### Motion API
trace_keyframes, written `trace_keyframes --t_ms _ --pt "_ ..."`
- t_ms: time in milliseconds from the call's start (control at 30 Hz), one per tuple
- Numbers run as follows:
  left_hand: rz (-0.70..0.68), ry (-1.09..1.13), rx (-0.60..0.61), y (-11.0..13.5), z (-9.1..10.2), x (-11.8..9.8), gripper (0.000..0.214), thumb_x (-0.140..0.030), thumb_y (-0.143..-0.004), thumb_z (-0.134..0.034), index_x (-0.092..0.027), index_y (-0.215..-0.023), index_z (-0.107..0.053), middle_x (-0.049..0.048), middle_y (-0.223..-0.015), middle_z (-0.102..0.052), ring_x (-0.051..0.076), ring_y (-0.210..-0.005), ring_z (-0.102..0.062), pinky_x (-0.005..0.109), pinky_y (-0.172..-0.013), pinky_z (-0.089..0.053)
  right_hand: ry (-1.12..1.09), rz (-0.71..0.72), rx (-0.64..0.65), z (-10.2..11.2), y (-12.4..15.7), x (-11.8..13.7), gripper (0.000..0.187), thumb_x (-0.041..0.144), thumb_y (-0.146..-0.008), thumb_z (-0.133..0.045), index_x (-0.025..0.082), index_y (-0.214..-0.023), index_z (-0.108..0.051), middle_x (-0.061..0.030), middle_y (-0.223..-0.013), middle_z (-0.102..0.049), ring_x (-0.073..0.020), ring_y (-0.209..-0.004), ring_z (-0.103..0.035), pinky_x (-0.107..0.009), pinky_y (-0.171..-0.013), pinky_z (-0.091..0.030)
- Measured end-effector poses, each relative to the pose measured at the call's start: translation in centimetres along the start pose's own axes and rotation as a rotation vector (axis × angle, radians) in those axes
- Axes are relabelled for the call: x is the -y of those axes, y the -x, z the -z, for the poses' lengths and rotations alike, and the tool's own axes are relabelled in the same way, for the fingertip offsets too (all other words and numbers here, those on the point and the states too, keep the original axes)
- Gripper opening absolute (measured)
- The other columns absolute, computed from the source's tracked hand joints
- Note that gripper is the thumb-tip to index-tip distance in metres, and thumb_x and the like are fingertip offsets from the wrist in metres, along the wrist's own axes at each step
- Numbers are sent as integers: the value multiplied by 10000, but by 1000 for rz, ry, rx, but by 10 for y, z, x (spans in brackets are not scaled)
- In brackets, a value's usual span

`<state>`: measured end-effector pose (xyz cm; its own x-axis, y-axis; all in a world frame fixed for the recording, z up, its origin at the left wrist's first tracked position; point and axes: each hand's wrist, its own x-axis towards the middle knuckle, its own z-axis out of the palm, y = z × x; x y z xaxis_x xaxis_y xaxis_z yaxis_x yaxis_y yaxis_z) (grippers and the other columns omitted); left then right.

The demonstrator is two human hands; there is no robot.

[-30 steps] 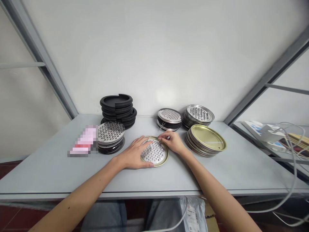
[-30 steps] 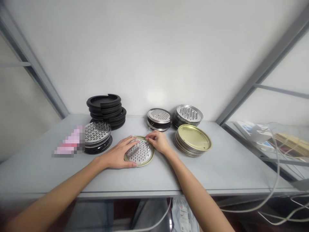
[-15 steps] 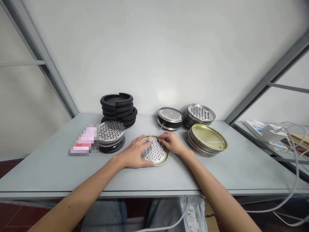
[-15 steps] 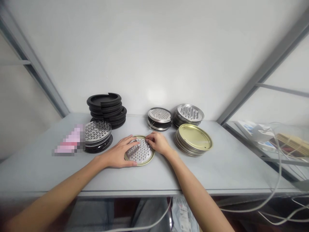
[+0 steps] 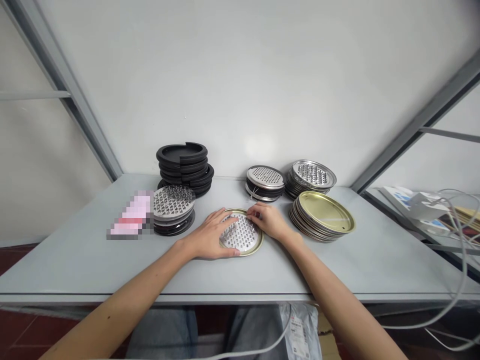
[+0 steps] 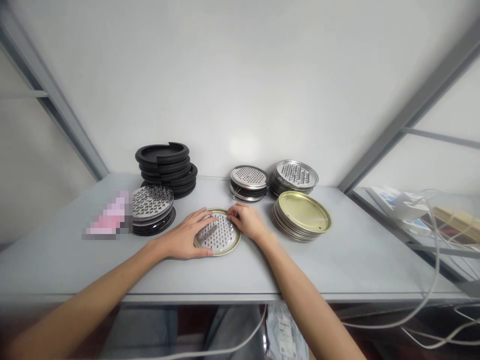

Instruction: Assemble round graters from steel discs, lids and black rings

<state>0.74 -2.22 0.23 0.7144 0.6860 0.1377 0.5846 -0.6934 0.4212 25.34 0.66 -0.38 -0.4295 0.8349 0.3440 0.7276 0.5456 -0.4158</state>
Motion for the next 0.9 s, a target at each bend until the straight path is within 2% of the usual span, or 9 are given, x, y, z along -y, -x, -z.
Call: trace_keyframes --t_ms 100,233,433,500,667,900 --pt "11 -2 -6 1 1 -1 926 -670 -706 -625 -217 -1446 -303 130 -1526 -202 351 -1400 -188 472 -1123 -245 -15 22 19 0 0 -2 122 236 -867 -559 194 -894 -670 -34 -851 -629 -141 -729 -568 -254 -687 -422" --pt "12 -3 8 1 2 -2 938 -692 -709 -603 -201 -1447 -298 148 -1522 -202 349 -1402 -179 477 -1126 -235 9 24 15 0 0 -2 128 226 -873 -549 184 -884 -670 -42 -856 -628 -142 -742 -572 -252 -701 -422" --pt "28 26 -9 -1 1 -1 1151 -700 -677 -624 -164 -1499 -22 150 -1542 -157 317 -1414 -159 447 -1145 -205 75 -17 49 -2 -2 1 107 202 -870 -538 169 -865 -641 -48 -840 -626 -146 -739 -568 -247 -692 -409" --pt "42 28 -11 -1 1 -1 1181 -691 -672 -635 -161 -1497 22 151 -1548 -133 313 -1415 -160 437 -1142 -212 99 -23 64 -3 -3 1 99 196 -870 -536 171 -866 -632 -48 -840 -628 -148 -745 -567 -246 -690 -401" --pt "58 15 1 -2 1 -2 1196 -688 -666 -640 -150 -1494 35 166 -1550 -118 311 -1417 -153 433 -1142 -202 137 -35 74 -4 -3 2 104 184 -876 -511 171 -862 -613 -48 -836 -626 -144 -735 -559 -242 -681 -386" --pt "33 14 -17 -2 -1 0 1178 -701 -660 -637 -141 -1496 -25 163 -1539 -171 323 -1410 -171 429 -1139 -204 193 -67 76 -2 -2 5 109 180 -877 -503 170 -861 -610 -58 -843 -637 -150 -734 -559 -250 -663 -364"
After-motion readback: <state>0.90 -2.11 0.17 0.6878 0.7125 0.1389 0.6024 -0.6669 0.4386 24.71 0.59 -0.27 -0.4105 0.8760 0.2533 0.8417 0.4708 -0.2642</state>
